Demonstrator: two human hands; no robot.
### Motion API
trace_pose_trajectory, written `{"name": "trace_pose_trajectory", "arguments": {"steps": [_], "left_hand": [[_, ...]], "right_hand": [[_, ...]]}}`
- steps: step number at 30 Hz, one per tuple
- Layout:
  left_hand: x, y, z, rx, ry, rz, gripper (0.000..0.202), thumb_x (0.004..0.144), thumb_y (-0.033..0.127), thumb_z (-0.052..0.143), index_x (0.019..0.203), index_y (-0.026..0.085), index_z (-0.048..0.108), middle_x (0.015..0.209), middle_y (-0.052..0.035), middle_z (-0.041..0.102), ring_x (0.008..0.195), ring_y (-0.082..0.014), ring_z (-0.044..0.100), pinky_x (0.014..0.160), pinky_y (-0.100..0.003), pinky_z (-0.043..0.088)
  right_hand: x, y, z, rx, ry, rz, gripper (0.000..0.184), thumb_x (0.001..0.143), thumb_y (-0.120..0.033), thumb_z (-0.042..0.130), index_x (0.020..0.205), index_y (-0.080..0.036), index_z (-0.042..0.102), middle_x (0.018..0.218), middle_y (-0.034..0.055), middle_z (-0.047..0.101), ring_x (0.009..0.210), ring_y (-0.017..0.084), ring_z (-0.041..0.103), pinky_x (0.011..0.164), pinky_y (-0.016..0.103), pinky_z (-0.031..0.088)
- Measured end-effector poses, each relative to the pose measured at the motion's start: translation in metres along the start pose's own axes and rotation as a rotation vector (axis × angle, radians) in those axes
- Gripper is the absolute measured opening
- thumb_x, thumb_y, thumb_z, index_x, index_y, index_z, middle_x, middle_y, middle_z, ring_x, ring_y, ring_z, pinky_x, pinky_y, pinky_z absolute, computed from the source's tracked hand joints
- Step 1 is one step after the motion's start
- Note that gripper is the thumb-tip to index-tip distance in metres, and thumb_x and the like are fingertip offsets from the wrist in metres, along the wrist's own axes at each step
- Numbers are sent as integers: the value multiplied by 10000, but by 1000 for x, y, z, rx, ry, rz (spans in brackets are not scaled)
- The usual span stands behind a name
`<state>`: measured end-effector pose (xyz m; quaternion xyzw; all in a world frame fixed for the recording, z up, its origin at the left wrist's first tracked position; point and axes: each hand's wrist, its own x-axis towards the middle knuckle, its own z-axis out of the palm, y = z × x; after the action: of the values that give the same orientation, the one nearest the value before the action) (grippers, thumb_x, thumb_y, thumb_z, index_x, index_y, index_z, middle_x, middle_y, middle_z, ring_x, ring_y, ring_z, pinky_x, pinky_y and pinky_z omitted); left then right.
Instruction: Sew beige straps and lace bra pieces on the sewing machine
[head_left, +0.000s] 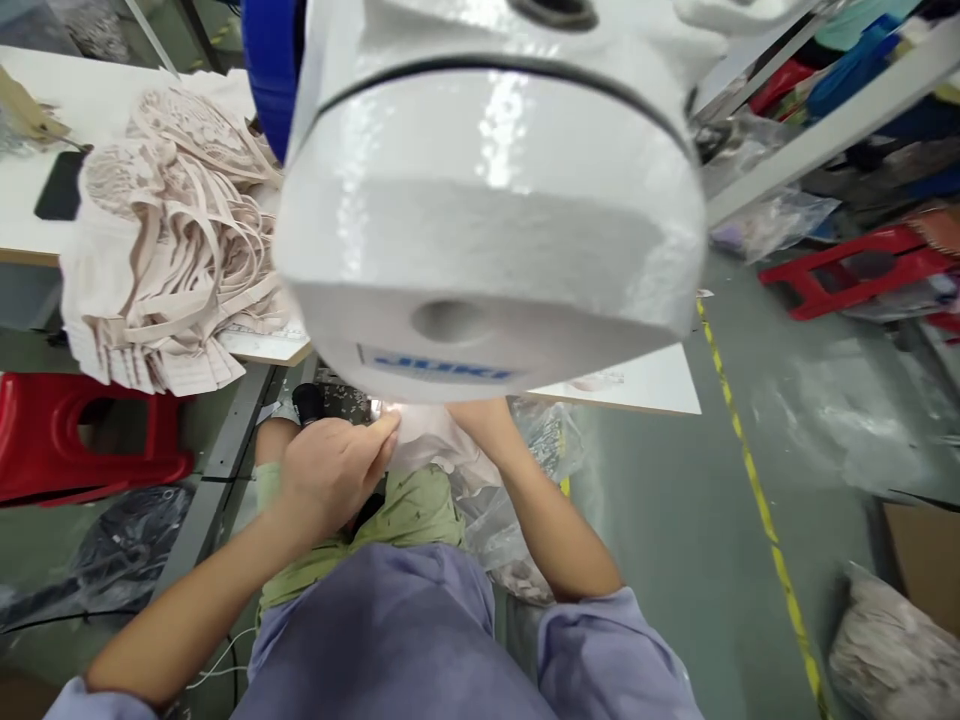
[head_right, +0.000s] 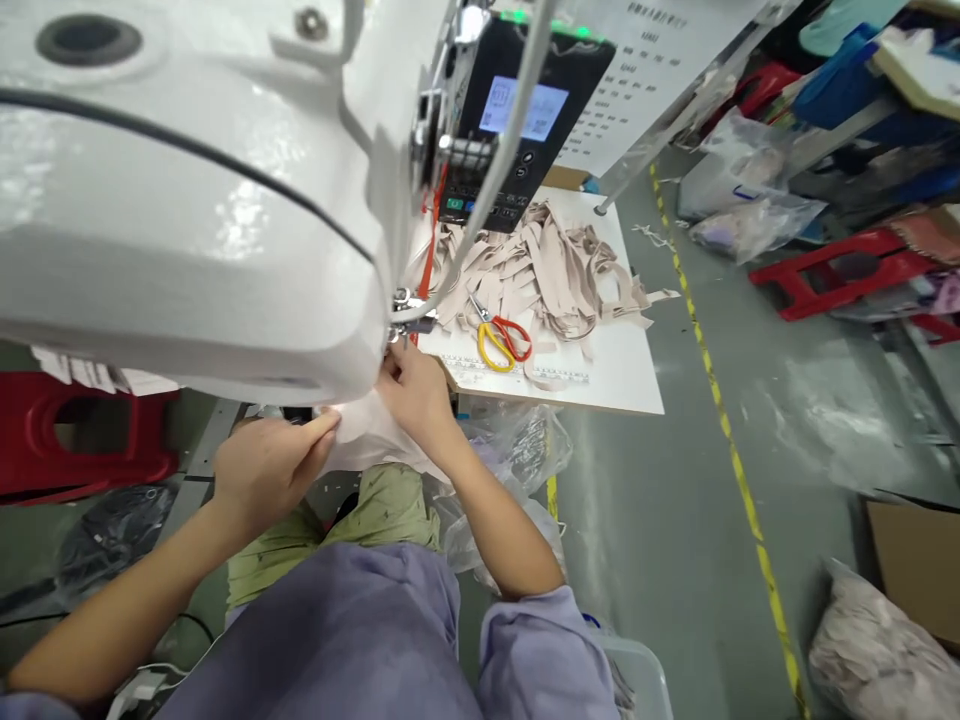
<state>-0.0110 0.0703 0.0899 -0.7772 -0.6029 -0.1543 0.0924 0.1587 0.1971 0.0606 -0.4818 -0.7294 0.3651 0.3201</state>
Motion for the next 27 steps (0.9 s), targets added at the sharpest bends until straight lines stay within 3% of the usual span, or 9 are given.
{"name": "trace_pose_trajectory", "arguments": {"steps": [4, 11, 14, 18, 27], "left_hand": [[-1, 0, 0, -5, 12, -21, 311, 1003, 320, 445, 955, 234, 740, 501, 8, 589, 511, -157, 554, 540, -316, 273], [6, 6, -3, 20, 72, 57, 277, 991, 275, 475, 901, 214, 730, 478, 19, 553, 473, -145, 490, 535, -322, 259], [9, 11, -4, 11, 38, 57, 294, 997, 272, 449, 896, 220, 719, 468, 22, 548, 461, -144, 477, 531, -323, 245], [12, 15, -5, 2, -8, 62, 305, 1004, 279, 419, 902, 225, 701, 473, 22, 559, 457, -142, 477, 528, -327, 228], [15, 24, -1, -121, 67, 158, 200, 973, 196, 480, 1002, 147, 672, 525, 44, 605, 469, -134, 527, 515, -346, 246]], "right_hand": [[-1, 0, 2, 6, 5, -25, 149, 796, -291, 581, 671, -229, 530, 584, -7, 573, 627, 182, 535, 626, 297, 445], [-2, -8, -5, 24, 9, -33, 153, 862, -322, 542, 776, -220, 617, 570, -18, 563, 605, 175, 518, 611, 290, 423], [-3, -8, -9, 28, 31, -47, 185, 881, -365, 535, 828, -218, 633, 575, -19, 560, 597, 171, 512, 586, 282, 408], [-3, -7, -12, 44, 30, -70, 182, 880, -370, 533, 850, -222, 634, 586, -26, 569, 582, 161, 500, 575, 276, 402], [-5, 0, -14, 81, 30, -55, 173, 867, -372, 542, 843, -226, 632, 552, -38, 532, 526, 154, 465, 563, 280, 393]]}}
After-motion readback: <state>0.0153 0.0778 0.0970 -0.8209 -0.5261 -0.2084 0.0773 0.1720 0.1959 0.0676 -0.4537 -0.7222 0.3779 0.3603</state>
